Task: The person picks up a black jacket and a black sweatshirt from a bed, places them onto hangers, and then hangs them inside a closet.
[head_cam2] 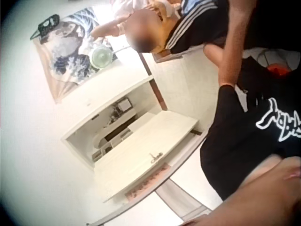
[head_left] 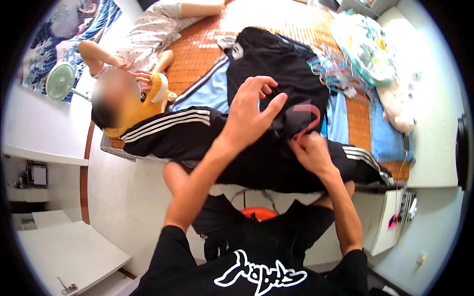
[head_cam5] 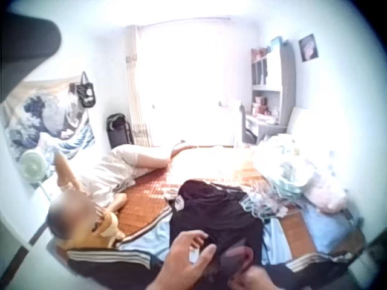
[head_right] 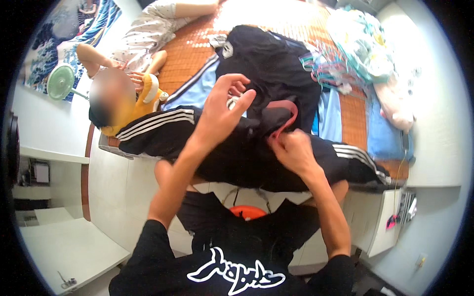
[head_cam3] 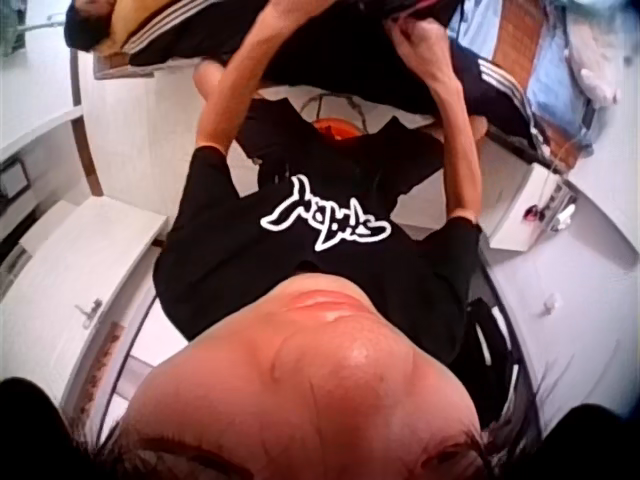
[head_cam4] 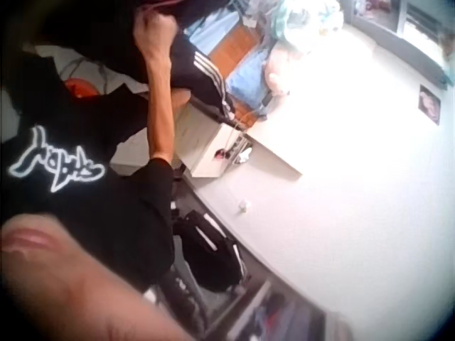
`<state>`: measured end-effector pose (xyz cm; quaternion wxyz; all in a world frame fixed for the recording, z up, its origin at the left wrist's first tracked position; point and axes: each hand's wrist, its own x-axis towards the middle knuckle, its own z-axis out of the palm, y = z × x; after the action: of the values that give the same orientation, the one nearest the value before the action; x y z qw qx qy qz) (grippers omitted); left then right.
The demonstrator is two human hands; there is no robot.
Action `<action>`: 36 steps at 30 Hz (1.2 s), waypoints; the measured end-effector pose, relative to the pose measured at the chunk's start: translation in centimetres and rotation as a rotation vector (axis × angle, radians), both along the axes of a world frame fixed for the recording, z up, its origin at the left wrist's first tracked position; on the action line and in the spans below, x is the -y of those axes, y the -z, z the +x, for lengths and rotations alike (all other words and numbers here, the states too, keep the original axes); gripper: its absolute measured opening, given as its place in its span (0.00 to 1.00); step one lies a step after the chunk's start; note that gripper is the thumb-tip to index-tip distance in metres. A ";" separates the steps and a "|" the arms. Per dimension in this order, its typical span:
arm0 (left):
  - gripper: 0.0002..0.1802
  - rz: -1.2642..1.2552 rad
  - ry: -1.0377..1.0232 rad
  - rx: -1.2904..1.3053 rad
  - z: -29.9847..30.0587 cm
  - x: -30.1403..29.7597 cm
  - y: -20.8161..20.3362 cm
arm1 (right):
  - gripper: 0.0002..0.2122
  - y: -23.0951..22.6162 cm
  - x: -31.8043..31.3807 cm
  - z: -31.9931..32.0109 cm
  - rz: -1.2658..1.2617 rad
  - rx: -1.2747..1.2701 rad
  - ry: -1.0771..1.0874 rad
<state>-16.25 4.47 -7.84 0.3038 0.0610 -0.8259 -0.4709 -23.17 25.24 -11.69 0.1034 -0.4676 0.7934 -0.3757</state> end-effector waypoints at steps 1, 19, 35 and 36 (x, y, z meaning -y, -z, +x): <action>0.18 0.086 0.156 0.140 0.0 0.0 0.2 | 0.09 1.2 -0.3 0.2 -0.052 -0.339 0.061; 0.24 -0.721 0.025 0.596 8.5 1.9 4.6 | 0.09 4.1 -3.7 9.1 -0.152 -0.125 0.067; 0.12 0.616 0.278 0.386 4.8 0.4 -5.0 | 0.14 -5.1 -6.0 11.3 -0.180 0.024 -0.332; 0.14 0.252 0.145 0.502 5.4 0.3 -5.4 | 0.14 -4.3 -5.7 11.3 -0.166 -0.062 -0.173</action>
<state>-10.80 4.14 -2.42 0.0457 0.1537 -0.8125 -0.5604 -11.85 30.96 -7.36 0.0721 -0.5527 0.7190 -0.4151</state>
